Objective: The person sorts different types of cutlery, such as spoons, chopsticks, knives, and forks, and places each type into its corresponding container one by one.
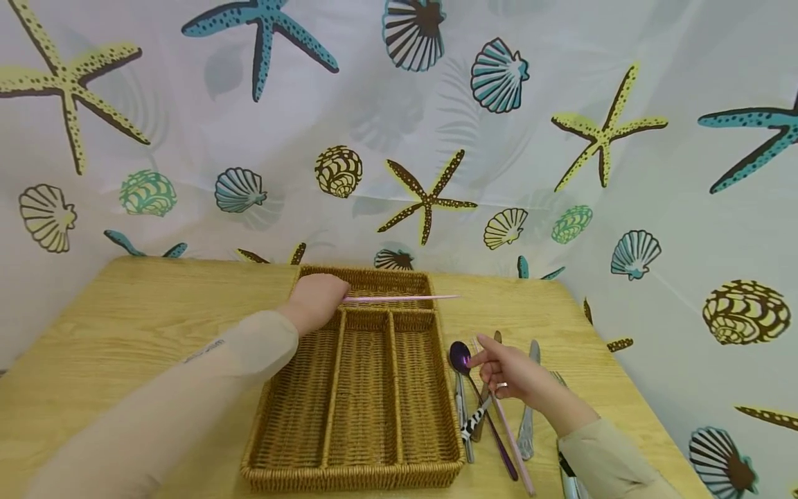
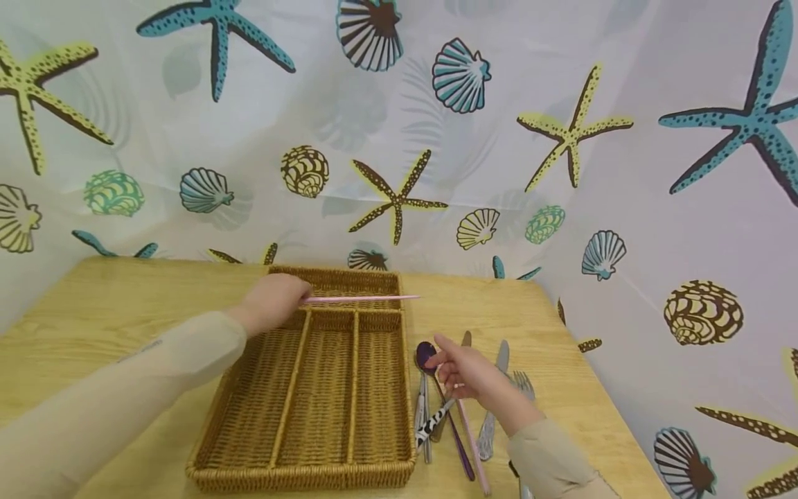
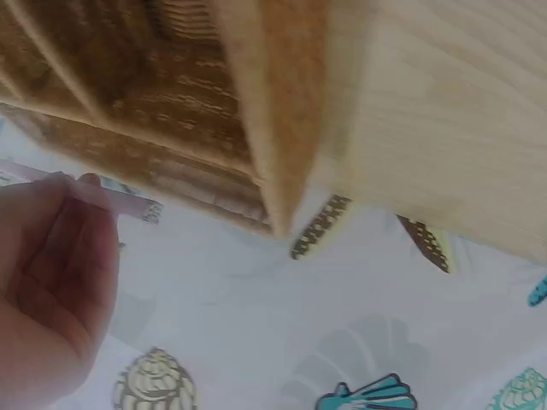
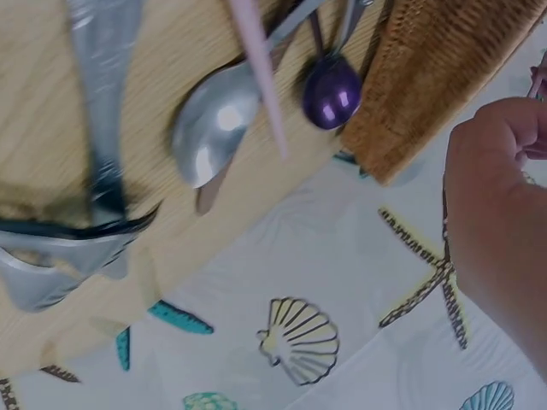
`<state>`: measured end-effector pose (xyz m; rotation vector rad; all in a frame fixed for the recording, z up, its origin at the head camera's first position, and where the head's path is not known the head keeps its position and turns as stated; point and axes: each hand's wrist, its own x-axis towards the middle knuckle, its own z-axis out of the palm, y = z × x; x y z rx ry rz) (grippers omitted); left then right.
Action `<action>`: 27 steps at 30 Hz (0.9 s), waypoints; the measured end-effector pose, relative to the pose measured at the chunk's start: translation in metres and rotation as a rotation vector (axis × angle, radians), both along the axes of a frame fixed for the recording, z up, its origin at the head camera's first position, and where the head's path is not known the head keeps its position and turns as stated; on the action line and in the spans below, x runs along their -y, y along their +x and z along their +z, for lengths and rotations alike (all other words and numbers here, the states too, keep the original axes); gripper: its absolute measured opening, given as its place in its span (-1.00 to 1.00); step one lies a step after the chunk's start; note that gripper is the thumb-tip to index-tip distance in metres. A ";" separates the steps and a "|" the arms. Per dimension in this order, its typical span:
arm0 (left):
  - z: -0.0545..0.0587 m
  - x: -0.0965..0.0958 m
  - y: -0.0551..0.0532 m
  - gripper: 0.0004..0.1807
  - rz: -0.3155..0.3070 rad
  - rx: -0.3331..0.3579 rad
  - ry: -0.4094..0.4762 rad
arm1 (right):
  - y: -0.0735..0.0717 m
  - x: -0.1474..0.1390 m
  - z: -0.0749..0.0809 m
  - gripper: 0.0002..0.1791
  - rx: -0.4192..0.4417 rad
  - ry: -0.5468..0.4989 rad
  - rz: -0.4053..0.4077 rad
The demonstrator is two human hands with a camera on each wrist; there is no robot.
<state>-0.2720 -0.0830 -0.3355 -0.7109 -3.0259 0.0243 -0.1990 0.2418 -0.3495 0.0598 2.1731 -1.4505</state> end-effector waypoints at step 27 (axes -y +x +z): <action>-0.023 0.006 -0.049 -0.80 0.000 -0.021 -0.189 | 0.001 -0.032 -0.007 -0.36 0.026 0.022 -0.027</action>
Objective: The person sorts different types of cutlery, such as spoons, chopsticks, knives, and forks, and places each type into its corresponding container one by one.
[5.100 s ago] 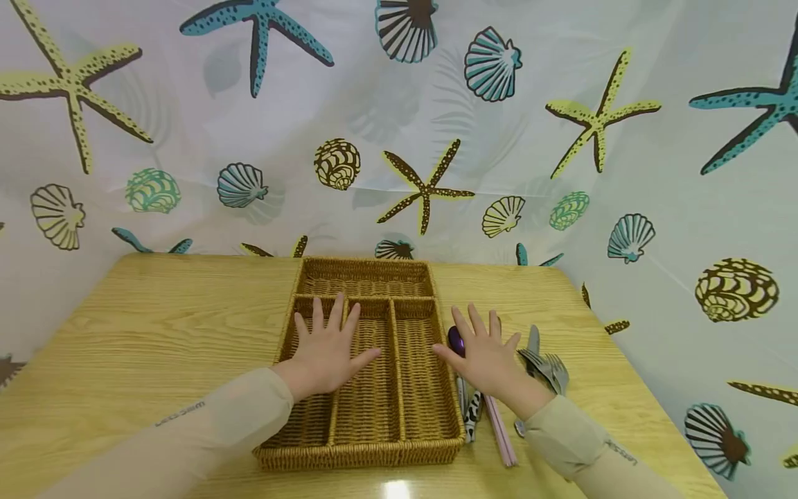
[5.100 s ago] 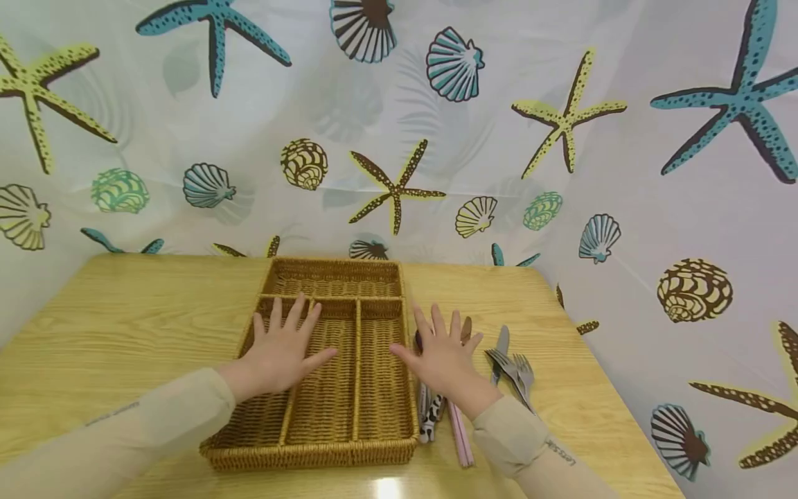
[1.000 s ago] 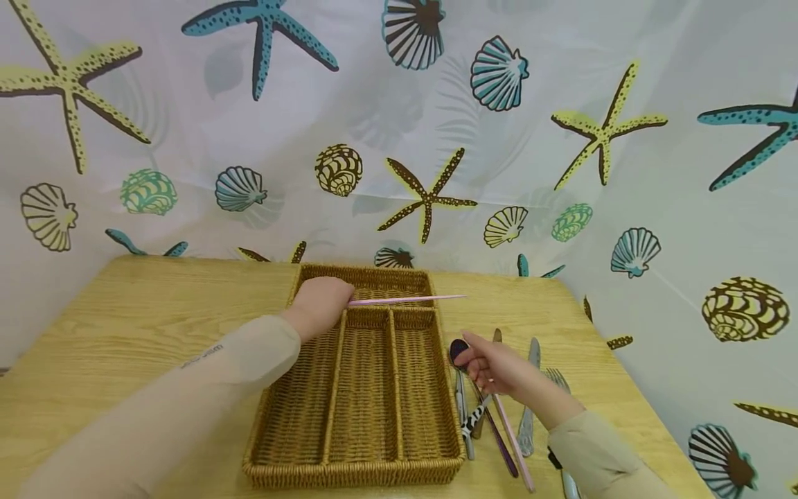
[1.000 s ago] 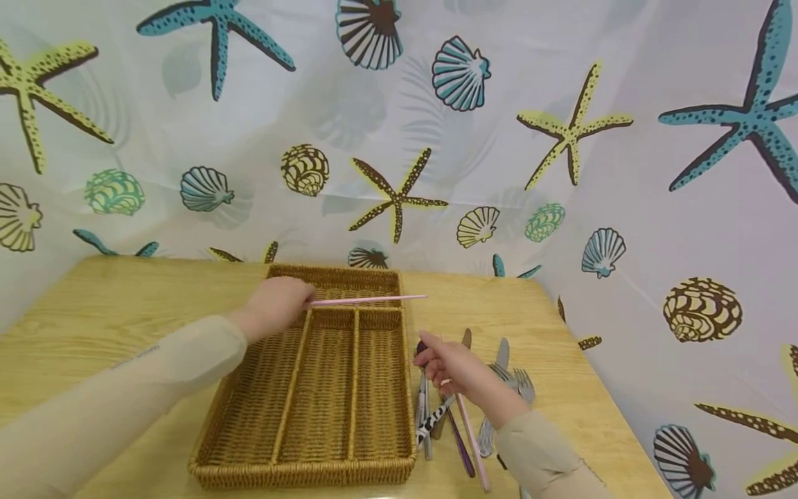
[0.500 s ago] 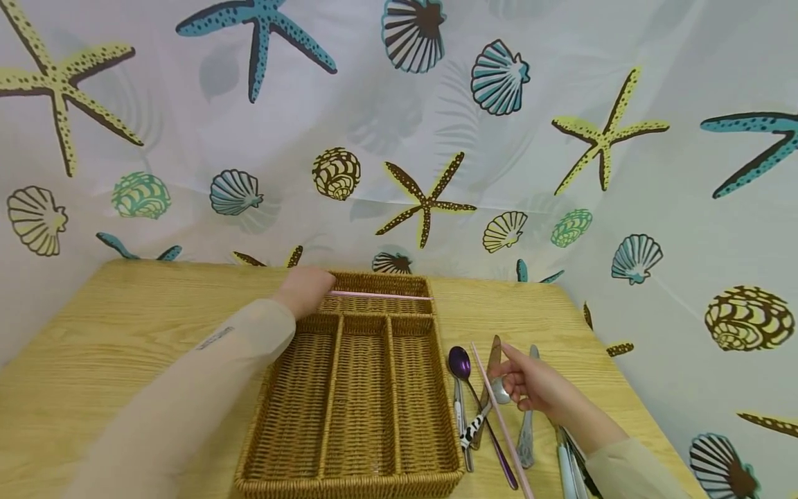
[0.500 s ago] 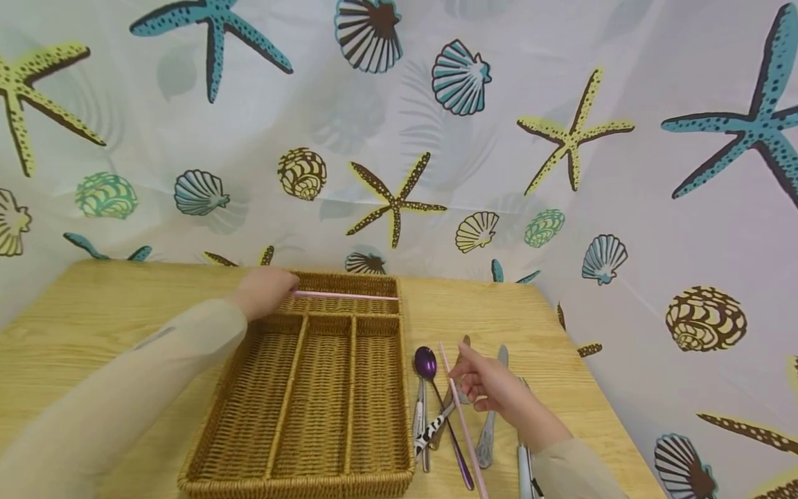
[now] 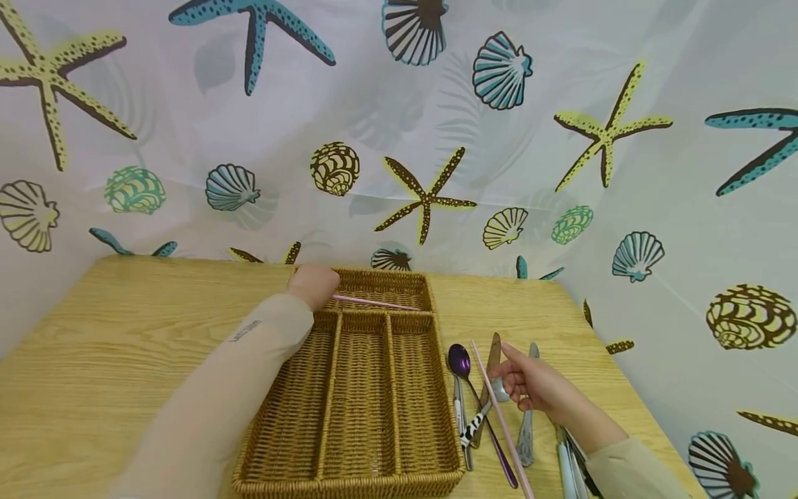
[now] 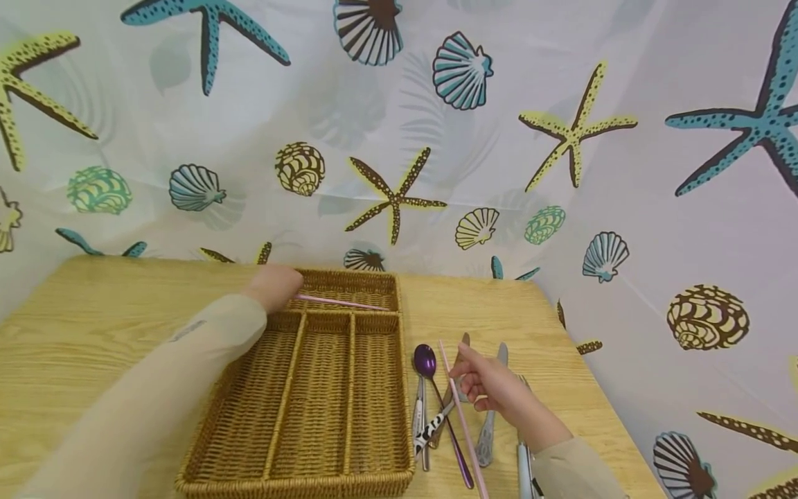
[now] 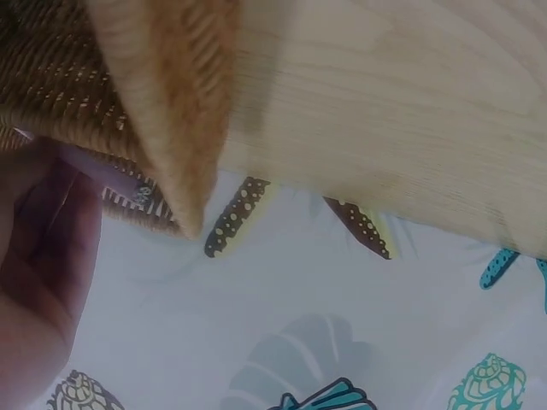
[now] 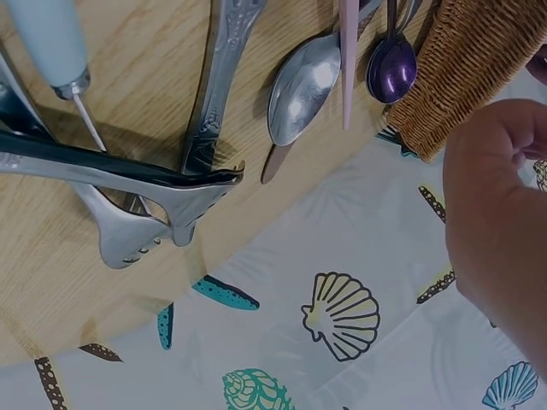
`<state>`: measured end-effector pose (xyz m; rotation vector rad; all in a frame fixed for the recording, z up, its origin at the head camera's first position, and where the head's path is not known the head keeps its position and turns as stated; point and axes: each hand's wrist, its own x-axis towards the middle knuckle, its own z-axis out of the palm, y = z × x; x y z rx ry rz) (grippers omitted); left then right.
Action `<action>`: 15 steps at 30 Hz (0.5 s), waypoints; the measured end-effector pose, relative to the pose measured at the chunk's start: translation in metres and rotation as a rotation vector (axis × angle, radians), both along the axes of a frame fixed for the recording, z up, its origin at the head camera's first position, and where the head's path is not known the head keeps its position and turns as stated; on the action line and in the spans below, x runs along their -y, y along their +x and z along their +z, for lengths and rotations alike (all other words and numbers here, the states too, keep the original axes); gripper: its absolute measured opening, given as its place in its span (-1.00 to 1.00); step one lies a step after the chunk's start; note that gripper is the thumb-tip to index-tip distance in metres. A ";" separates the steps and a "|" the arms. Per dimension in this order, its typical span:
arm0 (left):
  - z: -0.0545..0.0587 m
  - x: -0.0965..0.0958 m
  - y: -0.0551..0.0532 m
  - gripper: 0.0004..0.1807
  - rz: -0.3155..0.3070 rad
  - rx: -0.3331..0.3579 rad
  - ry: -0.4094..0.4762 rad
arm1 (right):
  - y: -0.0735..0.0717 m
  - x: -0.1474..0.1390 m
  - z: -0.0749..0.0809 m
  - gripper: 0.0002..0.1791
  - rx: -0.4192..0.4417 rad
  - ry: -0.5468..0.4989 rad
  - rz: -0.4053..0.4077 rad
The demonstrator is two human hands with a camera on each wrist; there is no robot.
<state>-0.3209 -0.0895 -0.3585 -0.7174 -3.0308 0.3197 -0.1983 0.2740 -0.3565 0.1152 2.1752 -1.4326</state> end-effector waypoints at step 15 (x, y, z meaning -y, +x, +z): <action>-0.009 -0.009 -0.007 -0.82 0.107 0.126 -0.044 | -0.001 -0.004 -0.003 -0.43 -0.024 0.052 -0.006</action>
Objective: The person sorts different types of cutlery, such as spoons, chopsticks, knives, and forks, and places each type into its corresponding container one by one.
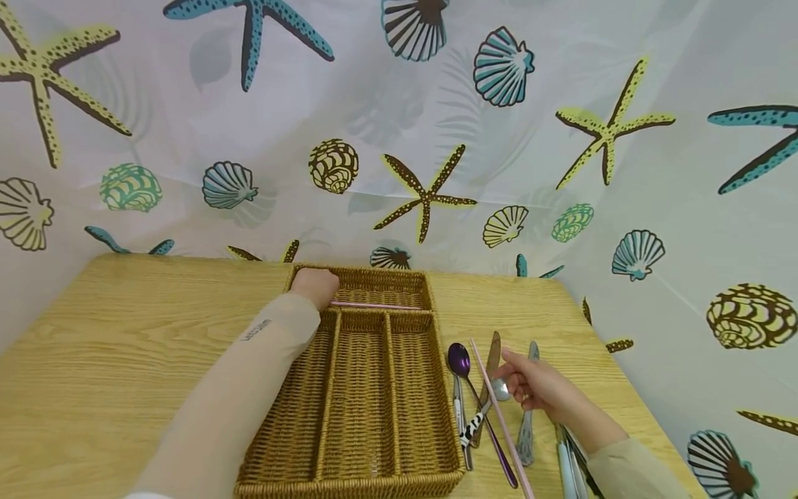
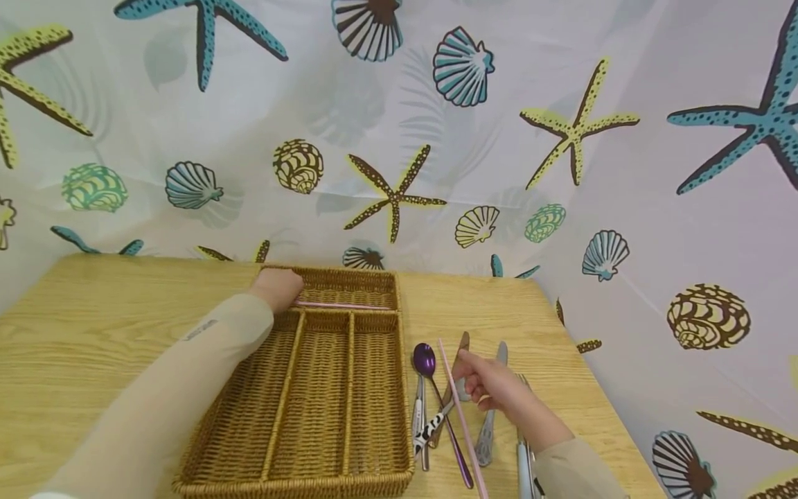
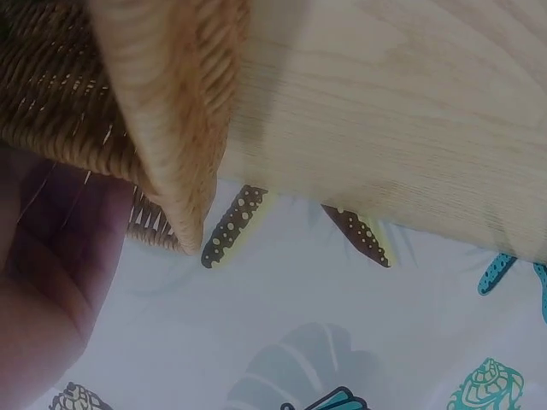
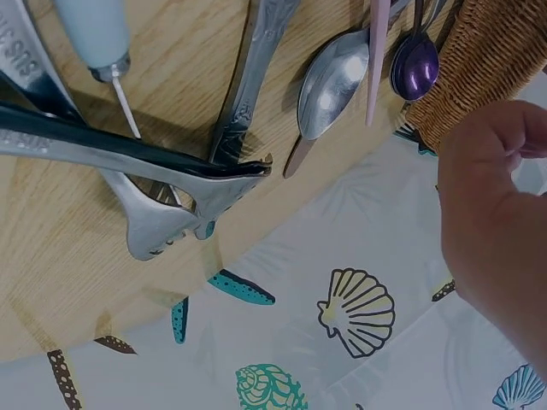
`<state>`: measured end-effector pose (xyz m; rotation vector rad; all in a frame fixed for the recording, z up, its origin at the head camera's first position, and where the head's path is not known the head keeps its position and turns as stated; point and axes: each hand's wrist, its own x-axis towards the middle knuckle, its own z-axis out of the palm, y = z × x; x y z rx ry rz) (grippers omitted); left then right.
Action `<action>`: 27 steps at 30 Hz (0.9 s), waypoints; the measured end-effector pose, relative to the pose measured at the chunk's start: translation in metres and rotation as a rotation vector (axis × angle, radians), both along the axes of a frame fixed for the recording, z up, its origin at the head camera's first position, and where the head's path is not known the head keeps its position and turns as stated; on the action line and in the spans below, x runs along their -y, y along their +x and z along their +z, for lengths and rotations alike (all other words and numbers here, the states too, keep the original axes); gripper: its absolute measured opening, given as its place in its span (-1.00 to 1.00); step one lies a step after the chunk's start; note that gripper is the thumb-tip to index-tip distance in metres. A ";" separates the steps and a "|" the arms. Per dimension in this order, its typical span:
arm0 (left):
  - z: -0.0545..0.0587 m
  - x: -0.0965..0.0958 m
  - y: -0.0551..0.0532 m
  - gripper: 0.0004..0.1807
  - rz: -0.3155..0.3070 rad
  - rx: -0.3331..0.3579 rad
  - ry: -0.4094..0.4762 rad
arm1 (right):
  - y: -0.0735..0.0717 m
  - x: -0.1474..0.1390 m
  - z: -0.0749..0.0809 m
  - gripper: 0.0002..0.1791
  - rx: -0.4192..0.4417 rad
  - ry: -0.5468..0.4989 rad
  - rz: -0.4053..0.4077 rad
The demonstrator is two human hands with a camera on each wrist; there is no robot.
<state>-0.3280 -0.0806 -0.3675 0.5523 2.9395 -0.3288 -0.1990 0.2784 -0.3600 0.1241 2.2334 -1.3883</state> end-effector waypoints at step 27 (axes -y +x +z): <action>0.040 0.000 0.047 -0.73 0.040 0.024 0.333 | 0.004 0.013 -0.038 -0.62 -0.285 0.699 0.228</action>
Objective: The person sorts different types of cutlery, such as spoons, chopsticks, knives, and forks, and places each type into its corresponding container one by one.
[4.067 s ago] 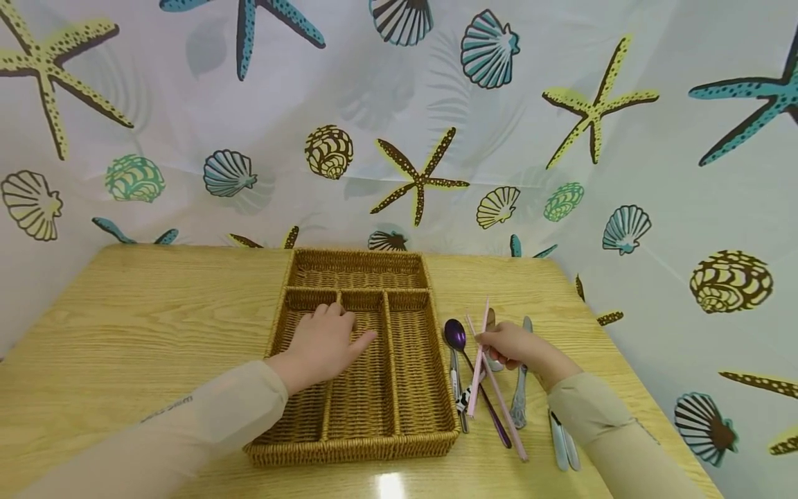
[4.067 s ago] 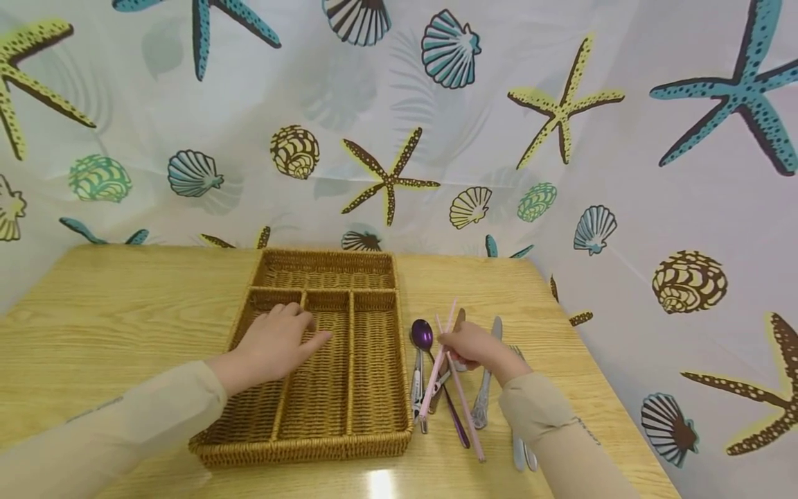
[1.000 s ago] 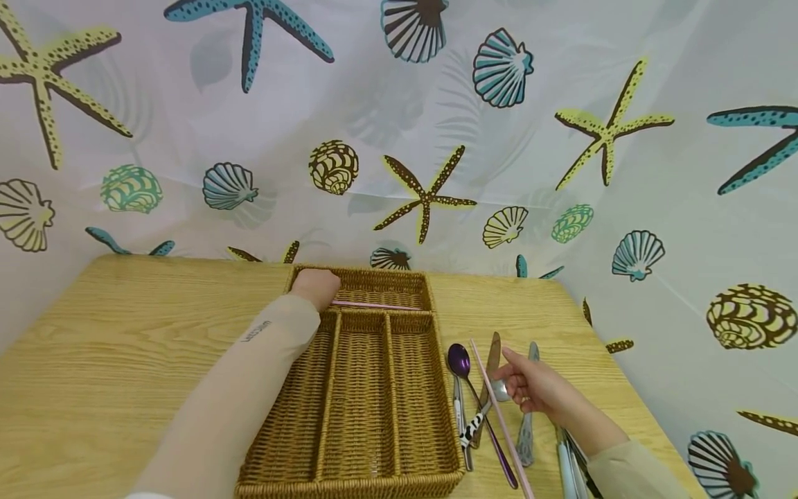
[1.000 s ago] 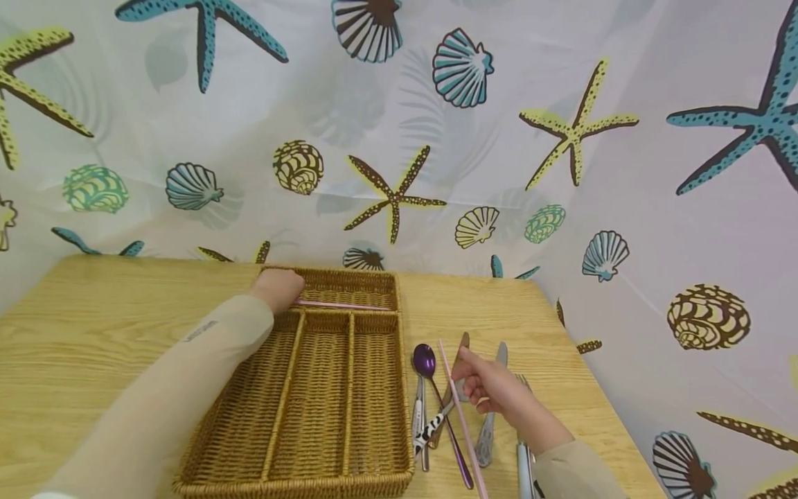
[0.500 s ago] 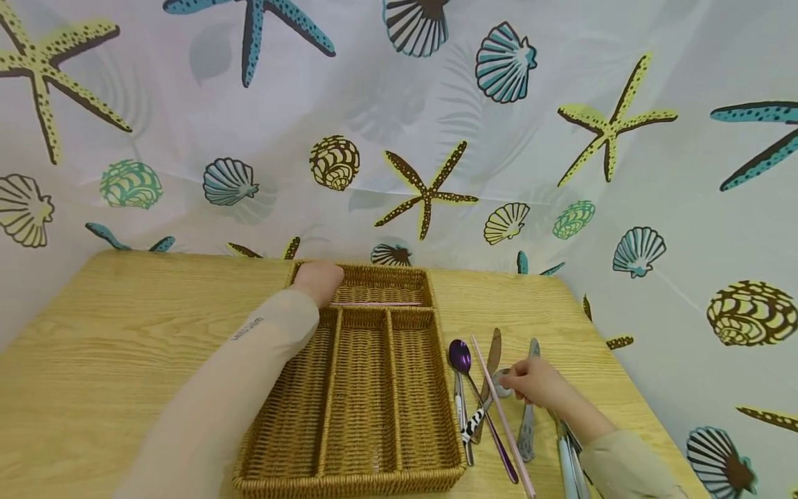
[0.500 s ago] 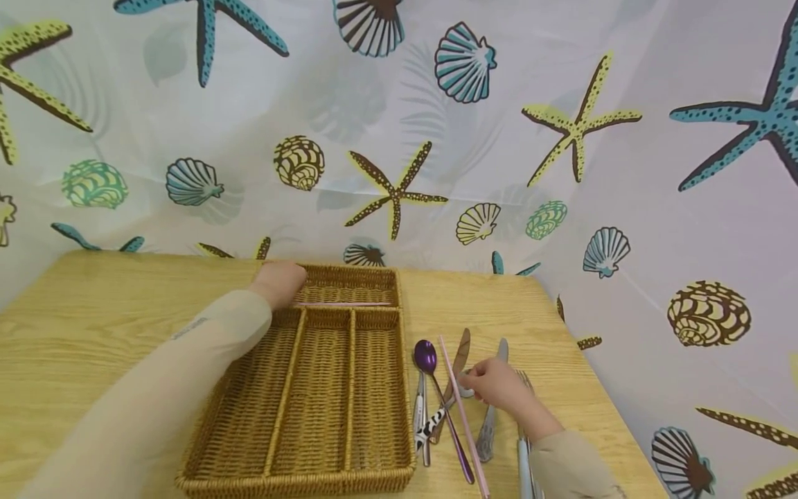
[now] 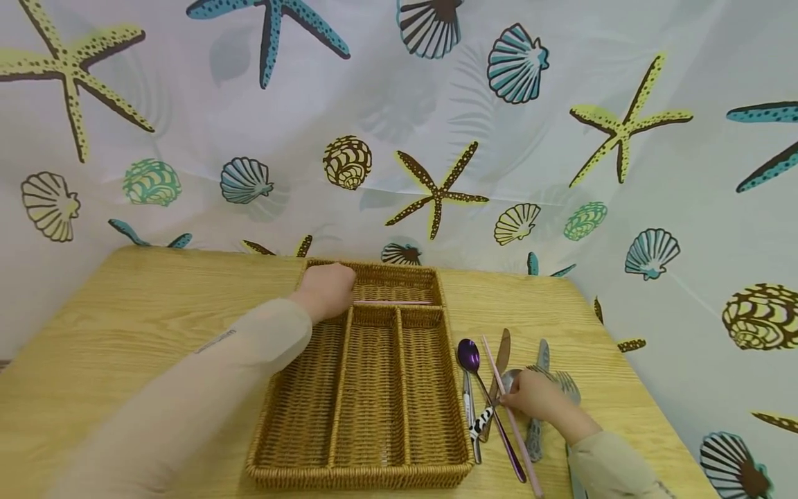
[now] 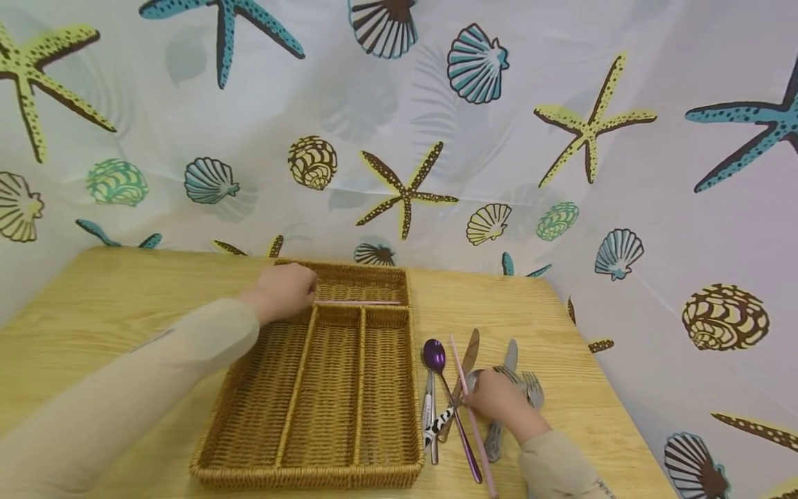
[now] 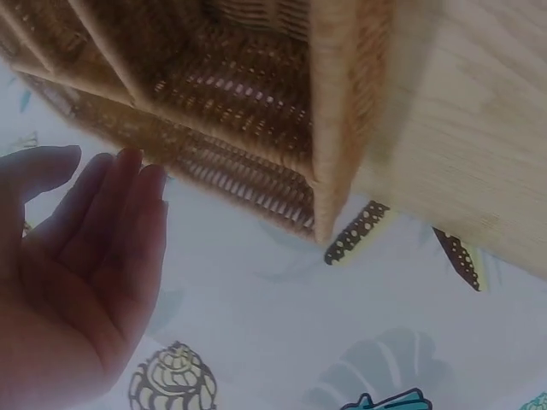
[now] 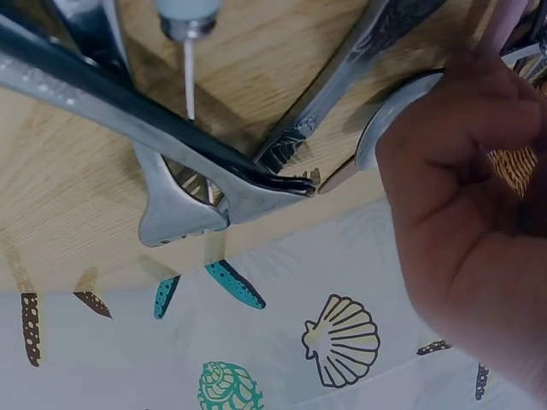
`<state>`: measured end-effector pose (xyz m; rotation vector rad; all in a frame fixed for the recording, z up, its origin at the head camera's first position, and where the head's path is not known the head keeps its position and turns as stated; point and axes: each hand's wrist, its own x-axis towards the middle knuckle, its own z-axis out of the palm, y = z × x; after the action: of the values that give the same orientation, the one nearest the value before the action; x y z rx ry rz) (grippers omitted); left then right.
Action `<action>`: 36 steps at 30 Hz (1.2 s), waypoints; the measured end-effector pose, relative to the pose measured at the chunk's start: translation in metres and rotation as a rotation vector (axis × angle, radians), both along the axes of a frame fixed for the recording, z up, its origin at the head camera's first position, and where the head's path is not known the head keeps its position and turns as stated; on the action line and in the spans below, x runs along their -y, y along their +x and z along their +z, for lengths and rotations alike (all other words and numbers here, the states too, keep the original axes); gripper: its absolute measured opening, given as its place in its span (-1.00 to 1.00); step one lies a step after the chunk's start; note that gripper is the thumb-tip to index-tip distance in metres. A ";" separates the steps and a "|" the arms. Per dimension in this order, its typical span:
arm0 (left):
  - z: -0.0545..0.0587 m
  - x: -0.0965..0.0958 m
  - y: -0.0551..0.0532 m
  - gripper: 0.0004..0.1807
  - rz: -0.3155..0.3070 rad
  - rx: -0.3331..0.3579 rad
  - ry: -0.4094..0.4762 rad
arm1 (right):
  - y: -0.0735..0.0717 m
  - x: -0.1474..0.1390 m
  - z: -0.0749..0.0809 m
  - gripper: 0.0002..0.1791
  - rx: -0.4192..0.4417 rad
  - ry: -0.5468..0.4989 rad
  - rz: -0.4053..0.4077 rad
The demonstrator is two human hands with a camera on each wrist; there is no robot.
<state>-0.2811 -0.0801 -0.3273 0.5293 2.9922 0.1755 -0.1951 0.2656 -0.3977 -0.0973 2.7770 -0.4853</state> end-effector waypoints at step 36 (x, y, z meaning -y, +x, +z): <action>-0.003 -0.038 0.055 -0.43 -0.102 0.067 0.145 | -0.044 0.045 0.040 -0.75 0.330 -0.739 -0.150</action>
<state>-0.2258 -0.0426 -0.3306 0.6743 2.8936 0.3962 -0.2389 0.2209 -0.3575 0.0258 2.1654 -1.4014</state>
